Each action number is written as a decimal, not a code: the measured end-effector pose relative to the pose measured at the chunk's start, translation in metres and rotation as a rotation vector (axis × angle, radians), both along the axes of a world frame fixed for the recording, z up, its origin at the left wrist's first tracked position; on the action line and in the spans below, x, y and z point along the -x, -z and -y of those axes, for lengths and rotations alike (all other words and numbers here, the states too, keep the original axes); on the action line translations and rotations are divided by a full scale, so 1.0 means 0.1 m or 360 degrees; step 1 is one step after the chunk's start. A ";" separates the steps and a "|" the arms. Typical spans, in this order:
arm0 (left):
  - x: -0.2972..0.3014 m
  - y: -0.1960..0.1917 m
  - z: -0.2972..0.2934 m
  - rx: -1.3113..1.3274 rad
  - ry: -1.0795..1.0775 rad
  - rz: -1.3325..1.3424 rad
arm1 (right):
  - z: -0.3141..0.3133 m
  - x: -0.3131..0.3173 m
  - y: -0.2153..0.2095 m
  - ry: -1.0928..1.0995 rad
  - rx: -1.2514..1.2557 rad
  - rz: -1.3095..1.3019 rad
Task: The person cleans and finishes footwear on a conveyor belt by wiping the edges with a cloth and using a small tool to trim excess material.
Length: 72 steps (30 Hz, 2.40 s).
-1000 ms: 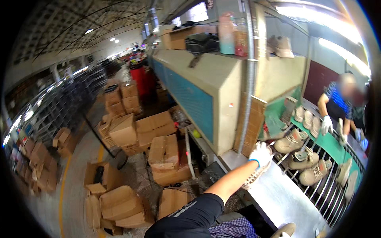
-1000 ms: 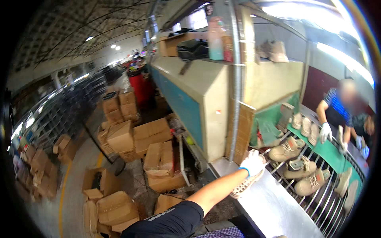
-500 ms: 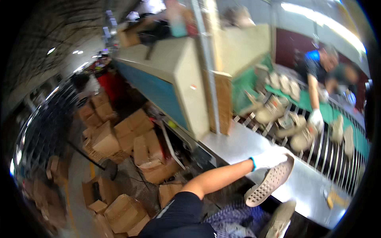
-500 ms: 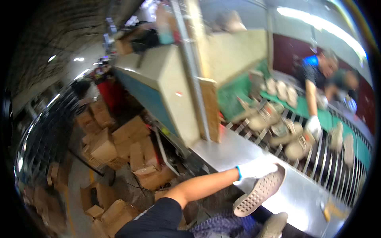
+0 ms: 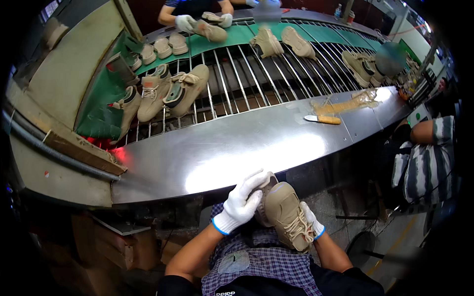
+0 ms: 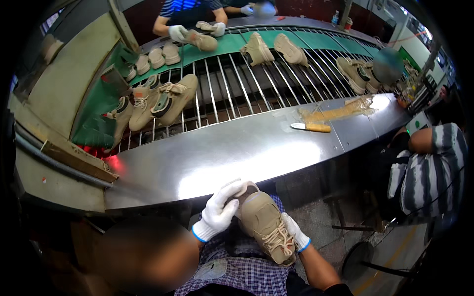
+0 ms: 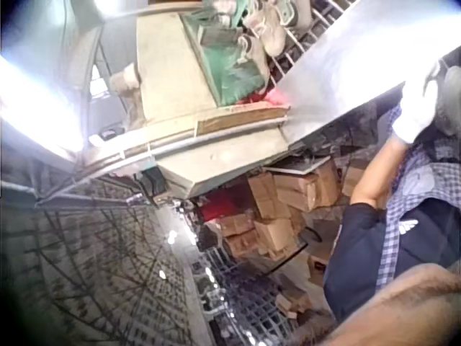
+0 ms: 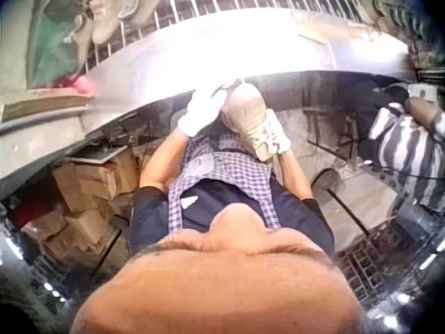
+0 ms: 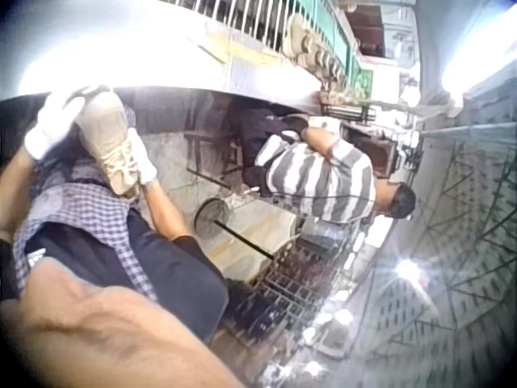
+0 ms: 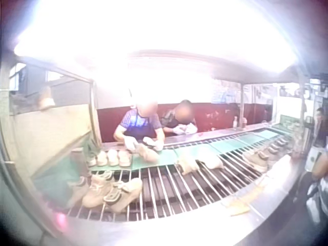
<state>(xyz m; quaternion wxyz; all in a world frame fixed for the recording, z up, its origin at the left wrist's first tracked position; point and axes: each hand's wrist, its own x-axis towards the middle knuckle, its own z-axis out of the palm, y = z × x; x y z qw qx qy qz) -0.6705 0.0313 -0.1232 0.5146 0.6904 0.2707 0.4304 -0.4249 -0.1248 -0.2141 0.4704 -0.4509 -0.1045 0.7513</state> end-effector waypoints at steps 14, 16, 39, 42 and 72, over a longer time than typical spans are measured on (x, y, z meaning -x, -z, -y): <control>0.07 -0.25 -0.01 0.0117 0.0024 -0.0336 | -0.20 0.17 0.24 -0.0123 -0.0153 0.0149; 0.09 -0.26 -0.01 0.0120 0.0021 -0.0349 | -0.23 0.18 0.13 -0.0163 -0.0180 0.0177; 0.08 -0.42 -0.05 -0.0001 -0.0194 -0.0534 | -0.31 0.25 -0.07 -0.0207 -0.0133 0.0184; 0.09 -0.40 -0.02 -0.0054 -0.0172 -0.0512 | -0.28 0.25 -0.02 -0.0178 -0.0157 0.0159; 0.21 -0.23 0.18 -0.0576 -0.0403 -0.0355 | -0.58 0.45 -0.40 -0.0306 -0.0363 0.0332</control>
